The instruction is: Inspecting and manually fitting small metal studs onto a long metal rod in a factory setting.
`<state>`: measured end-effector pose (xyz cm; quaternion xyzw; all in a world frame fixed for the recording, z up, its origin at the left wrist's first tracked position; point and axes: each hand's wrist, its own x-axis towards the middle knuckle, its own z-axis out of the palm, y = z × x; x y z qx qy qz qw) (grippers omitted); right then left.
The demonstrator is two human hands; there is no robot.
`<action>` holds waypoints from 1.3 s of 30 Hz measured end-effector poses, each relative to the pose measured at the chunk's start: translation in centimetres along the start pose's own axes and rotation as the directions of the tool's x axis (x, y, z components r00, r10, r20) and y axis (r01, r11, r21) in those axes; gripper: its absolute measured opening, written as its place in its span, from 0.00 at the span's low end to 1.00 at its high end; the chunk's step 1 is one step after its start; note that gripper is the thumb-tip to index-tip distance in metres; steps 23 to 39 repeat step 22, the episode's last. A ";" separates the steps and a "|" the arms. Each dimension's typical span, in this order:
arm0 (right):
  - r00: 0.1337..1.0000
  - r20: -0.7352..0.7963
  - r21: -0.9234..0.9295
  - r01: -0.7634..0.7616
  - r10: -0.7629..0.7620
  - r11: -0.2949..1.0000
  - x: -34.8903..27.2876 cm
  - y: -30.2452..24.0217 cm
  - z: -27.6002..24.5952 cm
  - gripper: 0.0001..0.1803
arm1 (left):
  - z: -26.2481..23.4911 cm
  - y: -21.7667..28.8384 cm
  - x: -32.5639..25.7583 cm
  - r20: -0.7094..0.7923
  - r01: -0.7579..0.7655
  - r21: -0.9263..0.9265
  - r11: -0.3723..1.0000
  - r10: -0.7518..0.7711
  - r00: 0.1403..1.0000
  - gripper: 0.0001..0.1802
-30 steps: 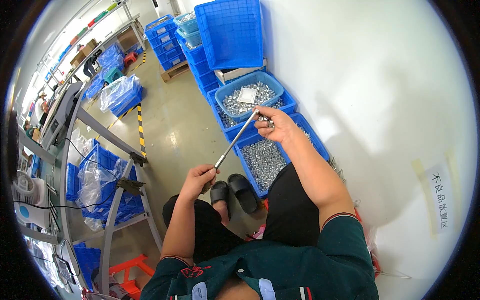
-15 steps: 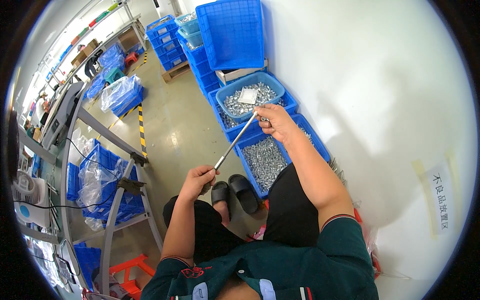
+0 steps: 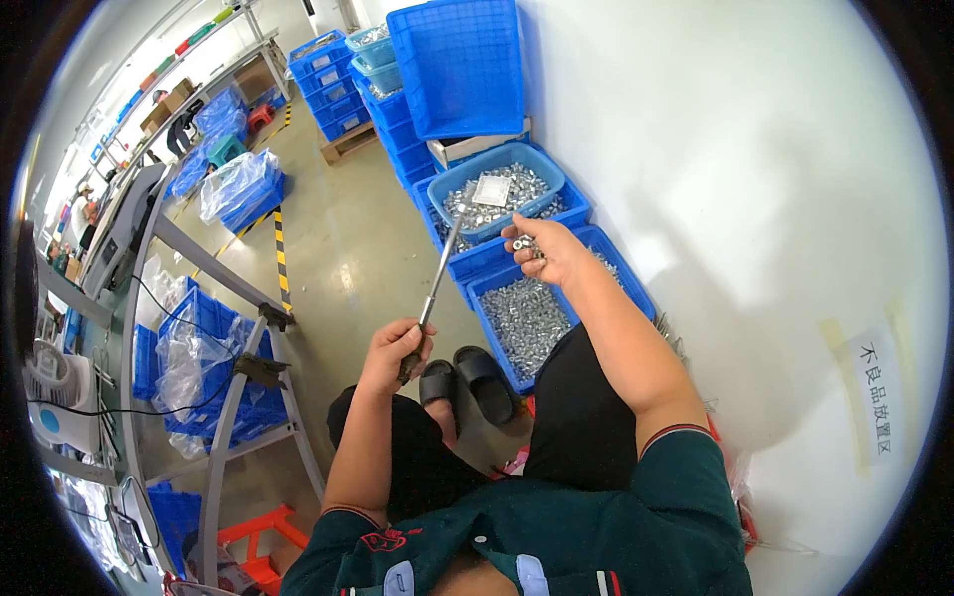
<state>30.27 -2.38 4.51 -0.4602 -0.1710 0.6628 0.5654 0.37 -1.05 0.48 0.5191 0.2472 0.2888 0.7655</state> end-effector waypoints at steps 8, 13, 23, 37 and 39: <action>0.991 0.124 0.088 -0.059 0.048 0.994 0.4 0.0 -0.4 0.07 | 0.3 0.1 0.2 -0.037 0.020 -0.015 1.000 -0.021 0.999 0.12; 0.984 0.175 0.141 -0.014 -0.011 0.990 0.2 0.0 -0.3 0.11 | 0.0 0.0 0.2 -0.065 0.056 0.036 0.998 -0.054 0.996 0.12; 0.961 0.275 0.299 -0.064 -0.022 0.952 0.3 0.0 -0.4 0.14 | -0.6 -0.4 -0.2 -0.059 0.079 0.189 0.979 -0.069 0.996 0.10; 0.961 0.275 0.299 -0.064 -0.022 0.952 0.3 0.0 -0.4 0.14 | -0.6 -0.4 -0.2 -0.059 0.079 0.189 0.979 -0.069 0.996 0.10; 0.961 0.275 0.299 -0.064 -0.022 0.952 0.3 0.0 -0.4 0.14 | -0.6 -0.4 -0.2 -0.059 0.079 0.189 0.979 -0.069 0.996 0.10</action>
